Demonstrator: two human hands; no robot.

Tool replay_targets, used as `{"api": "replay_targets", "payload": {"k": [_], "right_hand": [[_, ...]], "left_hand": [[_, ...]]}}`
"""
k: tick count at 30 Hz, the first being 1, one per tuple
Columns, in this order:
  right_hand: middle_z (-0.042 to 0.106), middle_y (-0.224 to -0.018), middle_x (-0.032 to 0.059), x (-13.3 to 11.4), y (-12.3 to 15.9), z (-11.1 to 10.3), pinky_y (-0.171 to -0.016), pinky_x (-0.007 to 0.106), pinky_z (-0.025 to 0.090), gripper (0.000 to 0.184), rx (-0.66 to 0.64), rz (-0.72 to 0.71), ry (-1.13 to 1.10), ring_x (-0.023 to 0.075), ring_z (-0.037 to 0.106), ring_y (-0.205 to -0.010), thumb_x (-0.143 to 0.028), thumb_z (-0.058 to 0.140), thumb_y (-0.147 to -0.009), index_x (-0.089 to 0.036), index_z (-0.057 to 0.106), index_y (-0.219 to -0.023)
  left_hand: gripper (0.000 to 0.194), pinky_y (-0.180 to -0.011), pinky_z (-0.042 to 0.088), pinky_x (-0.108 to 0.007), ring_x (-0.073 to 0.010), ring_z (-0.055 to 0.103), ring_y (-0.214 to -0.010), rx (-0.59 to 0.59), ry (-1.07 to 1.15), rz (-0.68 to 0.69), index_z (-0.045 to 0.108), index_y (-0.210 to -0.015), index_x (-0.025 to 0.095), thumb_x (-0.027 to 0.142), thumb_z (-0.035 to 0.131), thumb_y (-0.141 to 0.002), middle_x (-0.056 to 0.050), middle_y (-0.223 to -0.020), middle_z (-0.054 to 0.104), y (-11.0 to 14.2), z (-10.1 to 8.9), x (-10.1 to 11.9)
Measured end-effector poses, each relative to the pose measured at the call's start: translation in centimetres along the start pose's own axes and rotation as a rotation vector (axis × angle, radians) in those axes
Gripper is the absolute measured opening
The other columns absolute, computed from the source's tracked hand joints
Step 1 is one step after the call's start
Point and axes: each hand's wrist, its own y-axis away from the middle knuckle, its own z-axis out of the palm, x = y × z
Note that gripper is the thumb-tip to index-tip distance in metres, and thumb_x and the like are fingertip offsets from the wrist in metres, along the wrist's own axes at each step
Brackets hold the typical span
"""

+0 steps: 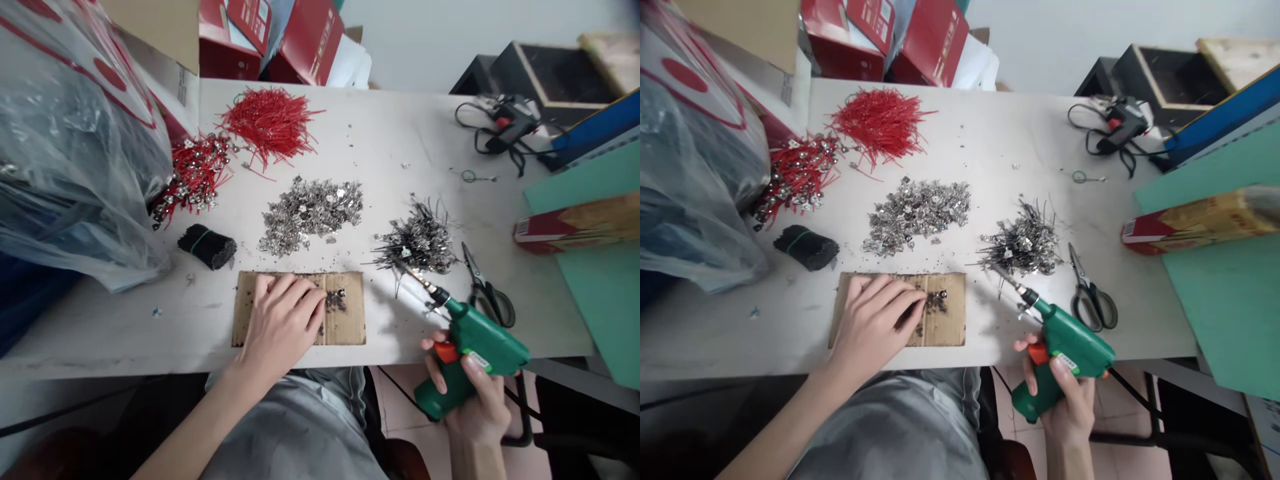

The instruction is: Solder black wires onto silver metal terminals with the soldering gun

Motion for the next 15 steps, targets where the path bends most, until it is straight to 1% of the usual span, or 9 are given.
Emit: {"api": "replay_targets", "payload": {"k": [2, 4, 6, 7, 9, 11, 13, 15], "right_hand": [[0.069, -0.09, 0.0164, -0.5, 0.3, 0.3, -0.034, 0.021, 0.03, 0.026, -0.029, 0.047, 0.006, 0.0204, 0.062, -0.062, -0.03, 0.069, -0.084, -0.016, 0.072, -0.106], [0.069, -0.089, 0.0162, -1.0, 0.7, 0.9, -0.035, 0.021, 0.027, 0.024, -0.039, 0.092, 0.009, 0.0139, 0.051, -0.05, -0.032, 0.067, -0.085, -0.016, 0.073, -0.102], [0.068, -0.088, 0.0143, -1.6, 1.2, 1.5, -0.037, 0.022, 0.025, 0.023, -0.036, 0.146, 0.001, 0.0096, 0.043, -0.044, -0.034, 0.066, -0.086, -0.018, 0.073, -0.1], [0.067, -0.087, 0.0133, -1.8, 1.4, 1.7, -0.038, 0.022, 0.024, 0.023, -0.032, 0.17, -0.004, 0.0087, 0.042, -0.043, -0.035, 0.066, -0.086, -0.018, 0.073, -0.098], [0.067, -0.086, 0.0127, -2.1, 1.8, 1.7, -0.039, 0.023, 0.023, 0.024, -0.022, 0.2, -0.001, 0.0083, 0.042, -0.042, -0.039, 0.067, -0.084, -0.019, 0.073, -0.096], [0.067, -0.085, 0.0126, -2.2, 2.0, 1.0, -0.038, 0.022, 0.023, 0.027, -0.018, 0.207, 0.016, 0.0104, 0.044, -0.043, -0.041, 0.068, -0.083, -0.02, 0.073, -0.1], [0.067, -0.086, 0.0131, -2.2, 2.2, -0.1, -0.036, 0.024, 0.027, 0.03, -0.077, 0.202, 0.027, 0.0119, 0.044, -0.042, -0.041, 0.068, -0.082, -0.021, 0.072, -0.103], [0.068, -0.087, 0.0146, -2.3, 2.5, -1.0, -0.036, 0.028, 0.035, 0.028, -0.145, 0.205, 0.042, 0.0139, 0.047, -0.041, -0.041, 0.066, -0.083, -0.02, 0.072, -0.1]], "left_hand": [[0.011, -0.078, 0.036, -0.043, -0.0214, 0.063, -0.085, 0.004, 0.014, -0.005, 0.068, -0.092, 0.02, 0.014, 0.059, -0.095, -0.001, -0.091, 0.074, -0.1, 0.0, 0.0], [0.011, -0.078, 0.036, -0.042, -0.0218, 0.063, -0.084, 0.015, 0.02, -0.003, 0.068, -0.093, 0.02, 0.015, 0.059, -0.095, -0.002, -0.091, 0.074, -0.2, 0.0, -0.1], [0.011, -0.077, 0.036, -0.042, -0.0221, 0.063, -0.084, 0.028, 0.021, 0.004, 0.068, -0.094, 0.02, 0.015, 0.058, -0.095, -0.002, -0.091, 0.074, -0.2, 0.0, -0.1], [0.011, -0.077, 0.036, -0.042, -0.0222, 0.063, -0.084, 0.034, 0.023, 0.007, 0.068, -0.094, 0.02, 0.015, 0.058, -0.095, -0.002, -0.091, 0.074, -0.2, 0.0, -0.1], [0.01, -0.076, 0.036, -0.041, -0.0222, 0.063, -0.083, 0.047, 0.029, 0.011, 0.067, -0.096, 0.019, 0.015, 0.058, -0.095, -0.003, -0.092, 0.074, -0.2, 0.0, -0.1], [0.009, -0.076, 0.036, -0.041, -0.0222, 0.063, -0.083, 0.057, 0.035, 0.006, 0.067, -0.097, 0.019, 0.016, 0.059, -0.095, -0.003, -0.092, 0.073, -0.1, -0.1, -0.1], [0.006, -0.075, 0.037, -0.04, -0.022, 0.063, -0.082, 0.064, 0.042, -0.008, 0.067, -0.096, 0.018, 0.017, 0.06, -0.095, -0.003, -0.092, 0.073, 0.0, -0.2, -0.1], [0.004, -0.074, 0.037, -0.039, -0.0214, 0.063, -0.081, 0.074, 0.056, -0.027, 0.066, -0.095, 0.019, 0.018, 0.062, -0.095, -0.003, -0.09, 0.072, 0.2, -0.3, 0.0]]}}
